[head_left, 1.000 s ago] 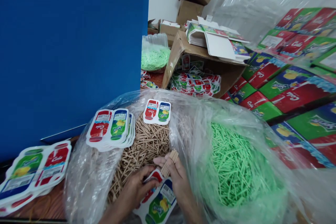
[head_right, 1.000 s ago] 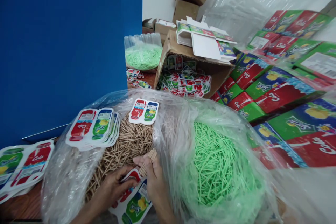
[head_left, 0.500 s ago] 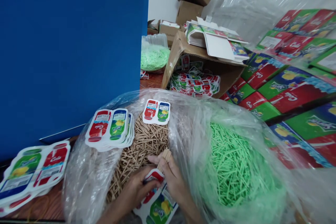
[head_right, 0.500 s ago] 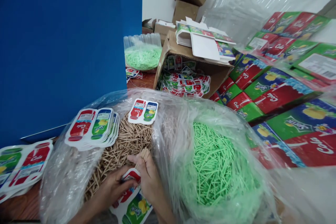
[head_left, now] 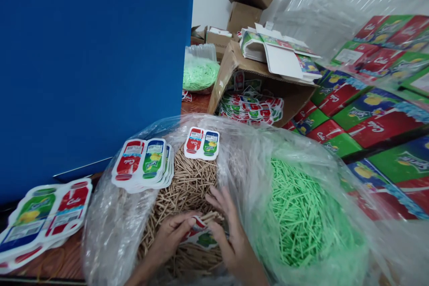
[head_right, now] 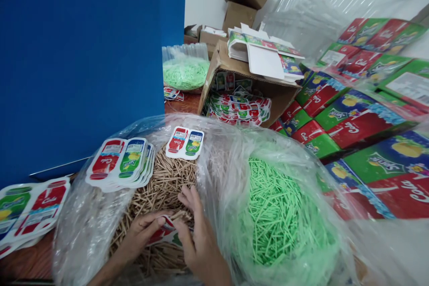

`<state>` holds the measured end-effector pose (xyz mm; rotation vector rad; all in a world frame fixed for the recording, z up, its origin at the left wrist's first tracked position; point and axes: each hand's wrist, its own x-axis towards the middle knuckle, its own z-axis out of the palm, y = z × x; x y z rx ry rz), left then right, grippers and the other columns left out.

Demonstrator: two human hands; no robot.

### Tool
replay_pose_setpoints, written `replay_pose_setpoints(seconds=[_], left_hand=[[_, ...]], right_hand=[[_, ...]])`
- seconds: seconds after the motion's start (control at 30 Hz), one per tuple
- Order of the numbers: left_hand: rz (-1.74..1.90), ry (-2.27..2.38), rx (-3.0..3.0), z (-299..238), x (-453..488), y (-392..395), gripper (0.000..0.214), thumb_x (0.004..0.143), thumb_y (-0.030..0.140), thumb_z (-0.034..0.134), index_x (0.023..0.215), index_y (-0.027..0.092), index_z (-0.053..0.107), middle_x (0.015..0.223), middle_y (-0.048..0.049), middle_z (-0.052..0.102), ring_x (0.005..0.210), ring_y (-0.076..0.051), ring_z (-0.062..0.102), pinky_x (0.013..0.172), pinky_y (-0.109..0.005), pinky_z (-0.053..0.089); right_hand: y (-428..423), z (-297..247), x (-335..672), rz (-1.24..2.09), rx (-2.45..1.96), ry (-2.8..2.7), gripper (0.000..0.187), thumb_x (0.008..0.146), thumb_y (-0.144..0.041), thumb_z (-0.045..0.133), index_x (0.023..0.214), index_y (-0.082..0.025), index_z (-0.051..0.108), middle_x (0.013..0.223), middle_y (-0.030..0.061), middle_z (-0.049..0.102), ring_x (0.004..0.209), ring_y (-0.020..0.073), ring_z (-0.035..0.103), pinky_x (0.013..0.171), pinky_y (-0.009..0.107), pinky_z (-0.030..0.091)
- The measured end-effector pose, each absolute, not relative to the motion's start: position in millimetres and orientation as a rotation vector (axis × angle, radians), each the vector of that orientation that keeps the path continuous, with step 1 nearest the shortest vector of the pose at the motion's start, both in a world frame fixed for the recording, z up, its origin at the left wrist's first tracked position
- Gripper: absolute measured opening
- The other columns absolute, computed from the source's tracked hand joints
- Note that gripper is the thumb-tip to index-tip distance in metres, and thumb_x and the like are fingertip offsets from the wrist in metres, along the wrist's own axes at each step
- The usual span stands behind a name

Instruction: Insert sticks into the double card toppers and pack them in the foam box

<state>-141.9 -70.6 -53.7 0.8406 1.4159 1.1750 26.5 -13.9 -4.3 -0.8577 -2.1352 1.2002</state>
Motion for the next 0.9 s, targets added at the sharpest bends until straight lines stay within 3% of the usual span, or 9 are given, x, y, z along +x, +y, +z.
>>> replay_pose_setpoints(seconds=[0.13, 0.23, 0.37, 0.5, 0.7, 0.8, 0.9], left_hand=[[1.238, 1.392, 0.839, -52.7, -140.6, -70.0, 0.028, 0.074, 0.043, 0.064, 0.089, 0.023, 0.078, 0.089, -0.002, 0.078, 0.081, -0.022, 0.069, 0.077, -0.027, 0.053], [1.261, 1.366, 0.775, -53.7, -141.0, -69.6, 0.036, 0.073, 0.05, 0.064, 0.092, 0.022, 0.077, 0.088, -0.0033, 0.078, 0.081, -0.024, 0.07, 0.075, -0.03, 0.055], [1.268, 1.4, 0.852, -52.5, -139.7, -66.5, 0.037, 0.073, 0.052, 0.063, 0.094, 0.025, 0.076, 0.096, -0.004, 0.076, 0.09, -0.025, 0.07, 0.087, -0.034, 0.052], [1.229, 1.382, 1.04, -49.8, -135.8, -63.1, 0.037, 0.074, 0.055, 0.06, 0.095, 0.028, 0.075, 0.1, -0.0039, 0.074, 0.096, -0.025, 0.068, 0.09, -0.033, 0.051], [1.396, 1.396, 1.015, -58.2, -131.9, -52.1, 0.035, 0.067, 0.058, 0.065, 0.083, 0.029, 0.078, 0.087, -0.004, 0.077, 0.083, -0.023, 0.073, 0.075, -0.024, 0.056], [1.449, 1.327, 1.007, -56.4, -127.7, -44.4, 0.035, 0.071, 0.057, 0.063, 0.086, 0.028, 0.077, 0.09, -0.0044, 0.077, 0.085, -0.023, 0.072, 0.073, -0.026, 0.058], [1.381, 1.305, 1.099, -47.5, -125.3, -39.9, 0.037, 0.074, 0.054, 0.062, 0.094, 0.027, 0.076, 0.098, -0.0055, 0.075, 0.093, -0.024, 0.07, 0.082, -0.03, 0.055]], right_hand=[[-17.3, 0.1, 30.1, 0.987, -0.729, -2.469, 0.061, 0.091, -0.01, 0.041, 0.144, -0.03, 0.02, 0.147, 0.0023, 0.036, 0.134, 0.0187, 0.033, 0.108, 0.038, 0.033], [-16.4, 2.0, 32.2, 0.898, -0.775, -2.468, 0.048, 0.092, -0.013, 0.041, 0.139, -0.023, 0.034, 0.142, 0.0054, 0.043, 0.131, 0.0172, 0.038, 0.107, 0.033, 0.036], [-14.9, 1.9, 26.2, 0.843, -0.763, -2.491, 0.028, 0.091, -0.014, 0.044, 0.116, -0.02, 0.056, 0.133, 0.0076, 0.053, 0.126, 0.0172, 0.044, 0.105, 0.033, 0.038], [-13.5, 6.7, 22.7, 0.854, -0.763, -2.501, 0.019, 0.086, -0.015, 0.055, 0.104, -0.017, 0.062, 0.119, 0.0097, 0.062, 0.122, 0.021, 0.048, 0.104, 0.035, 0.039], [-8.5, 11.8, 47.7, 0.83, -0.857, -2.202, 0.022, 0.089, -0.012, 0.05, 0.106, -0.022, 0.06, 0.114, 0.0054, 0.063, 0.103, 0.0142, 0.06, 0.091, 0.024, 0.046], [-9.9, 4.4, 56.9, 0.664, -0.969, -2.052, 0.02, 0.088, -0.013, 0.051, 0.104, -0.021, 0.058, 0.092, 0.0041, 0.068, 0.086, 0.015, 0.064, 0.078, 0.024, 0.05], [-13.4, -1.2, 58.7, 0.537, -0.937, -2.021, 0.016, 0.087, -0.01, 0.048, 0.092, -0.021, 0.059, 0.078, 0.0023, 0.066, 0.072, 0.0144, 0.061, 0.066, 0.024, 0.049]])
